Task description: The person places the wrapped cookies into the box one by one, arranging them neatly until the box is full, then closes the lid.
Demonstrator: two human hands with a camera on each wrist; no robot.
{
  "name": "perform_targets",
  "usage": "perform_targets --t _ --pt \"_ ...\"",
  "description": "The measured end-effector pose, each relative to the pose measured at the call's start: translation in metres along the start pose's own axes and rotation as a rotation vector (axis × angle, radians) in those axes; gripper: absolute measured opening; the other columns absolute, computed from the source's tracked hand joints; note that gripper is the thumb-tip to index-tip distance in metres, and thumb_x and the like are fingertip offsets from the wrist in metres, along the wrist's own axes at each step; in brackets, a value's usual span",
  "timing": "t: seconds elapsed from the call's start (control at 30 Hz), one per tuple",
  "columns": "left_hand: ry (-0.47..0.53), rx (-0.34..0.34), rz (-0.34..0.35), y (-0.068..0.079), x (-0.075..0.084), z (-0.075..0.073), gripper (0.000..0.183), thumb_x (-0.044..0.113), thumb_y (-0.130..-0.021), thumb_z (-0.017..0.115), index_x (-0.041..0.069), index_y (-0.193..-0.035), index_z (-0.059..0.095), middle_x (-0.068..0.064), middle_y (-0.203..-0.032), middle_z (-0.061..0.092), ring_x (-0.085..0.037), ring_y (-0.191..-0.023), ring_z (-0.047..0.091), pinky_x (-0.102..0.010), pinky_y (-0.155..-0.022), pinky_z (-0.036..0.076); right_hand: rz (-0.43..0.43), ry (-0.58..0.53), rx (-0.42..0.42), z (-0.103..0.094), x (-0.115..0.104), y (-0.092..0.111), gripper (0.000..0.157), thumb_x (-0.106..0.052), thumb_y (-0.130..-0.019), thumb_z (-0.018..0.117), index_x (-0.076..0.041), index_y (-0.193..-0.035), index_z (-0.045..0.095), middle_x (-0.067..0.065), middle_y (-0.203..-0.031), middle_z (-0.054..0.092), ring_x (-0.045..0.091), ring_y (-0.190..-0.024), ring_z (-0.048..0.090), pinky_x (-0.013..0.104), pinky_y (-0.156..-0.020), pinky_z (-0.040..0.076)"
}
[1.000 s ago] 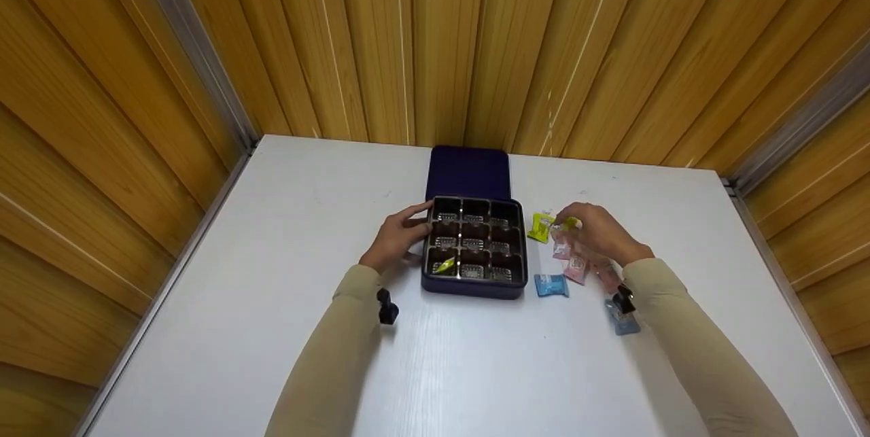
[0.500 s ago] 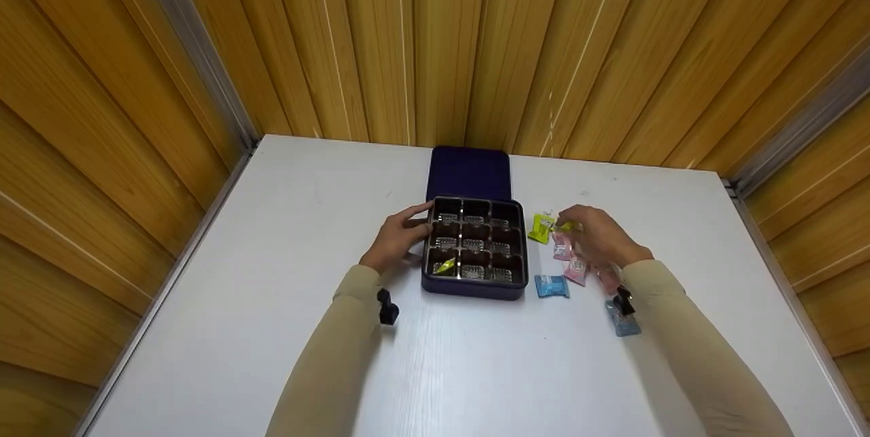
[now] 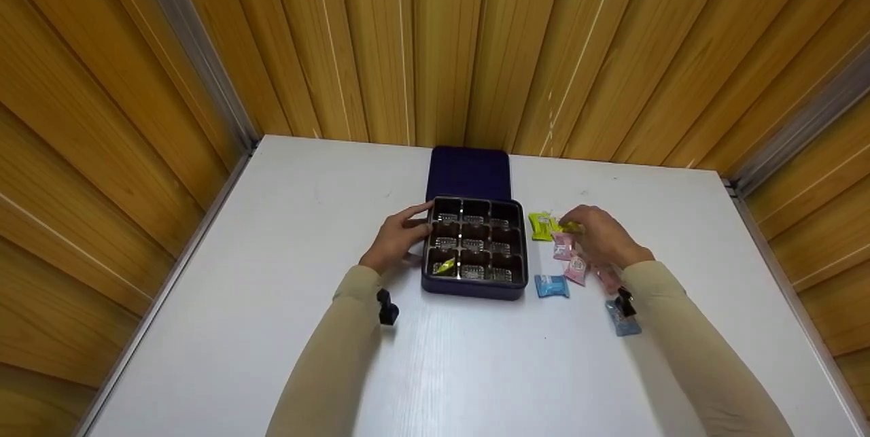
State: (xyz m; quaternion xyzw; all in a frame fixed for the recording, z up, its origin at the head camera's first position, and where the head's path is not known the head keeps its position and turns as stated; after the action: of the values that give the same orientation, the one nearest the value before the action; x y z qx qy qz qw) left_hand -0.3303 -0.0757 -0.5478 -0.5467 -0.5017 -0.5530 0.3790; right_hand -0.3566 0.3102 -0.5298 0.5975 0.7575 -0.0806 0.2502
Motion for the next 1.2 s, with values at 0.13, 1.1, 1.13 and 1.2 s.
perform_targets --t 0.13,1.1,1.13,1.2 --pt "-0.008 -0.003 -0.003 0.0002 -0.0004 -0.0002 0.056 0.012 -0.104 0.065 0.025 -0.158 0.054 -0.021 -0.143 0.063 -0.036 -0.127 0.065 -0.052 -0.072 0.065 0.034 0.001 0.003 0.0006 0.0026 -0.0009 0.034 0.001 -0.103 0.067 -0.006 -0.136 0.071 0.018 -0.141 0.06 0.046 -0.141 0.047 0.066 -0.119 0.032" --pt "-0.005 0.004 -0.02 -0.001 -0.0027 0.0001 0.056 0.014 -0.105 0.066 0.027 -0.158 0.055 -0.02 -0.145 0.062 -0.037 -0.131 0.063 -0.055 -0.08 0.064 0.067 -0.057 -0.01 0.0005 0.0087 0.0033 0.038 -0.006 -0.106 0.062 -0.002 -0.143 0.058 0.021 -0.139 0.058 0.043 -0.131 0.053 0.064 -0.117 0.038" --pt "-0.005 0.003 -0.02 -0.0009 -0.0027 0.0 0.056 0.014 -0.105 0.066 0.027 -0.158 0.055 -0.02 -0.145 0.062 -0.038 -0.131 0.062 -0.055 -0.081 0.064 0.068 -0.065 -0.008 0.0004 0.0093 0.0034 0.037 -0.007 -0.107 0.061 -0.001 -0.143 0.058 0.021 -0.139 0.057 0.043 -0.131 0.053 0.064 -0.117 0.038" --pt "-0.006 0.002 -0.02 -0.0007 -0.0027 0.0 0.056 0.014 -0.105 0.066 0.027 -0.158 0.055 -0.02 -0.145 0.062 -0.038 -0.131 0.062 -0.056 -0.082 0.063 0.066 -0.071 0.003 0.0 0.0103 0.0034 0.035 -0.008 -0.108 0.061 -0.002 -0.142 0.059 0.02 -0.14 0.057 0.043 -0.132 0.053 0.063 -0.117 0.039"
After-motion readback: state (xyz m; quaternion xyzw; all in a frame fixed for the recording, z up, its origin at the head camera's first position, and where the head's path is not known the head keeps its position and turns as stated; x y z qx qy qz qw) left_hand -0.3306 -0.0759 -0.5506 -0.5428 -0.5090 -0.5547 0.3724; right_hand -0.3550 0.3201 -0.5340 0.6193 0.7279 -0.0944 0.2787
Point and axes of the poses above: each hand's wrist, its own y-axis away from the middle knuckle, its own z-axis out of the palm, x = y × z, the point moved 7 cm from there along -y, towards the middle knuckle
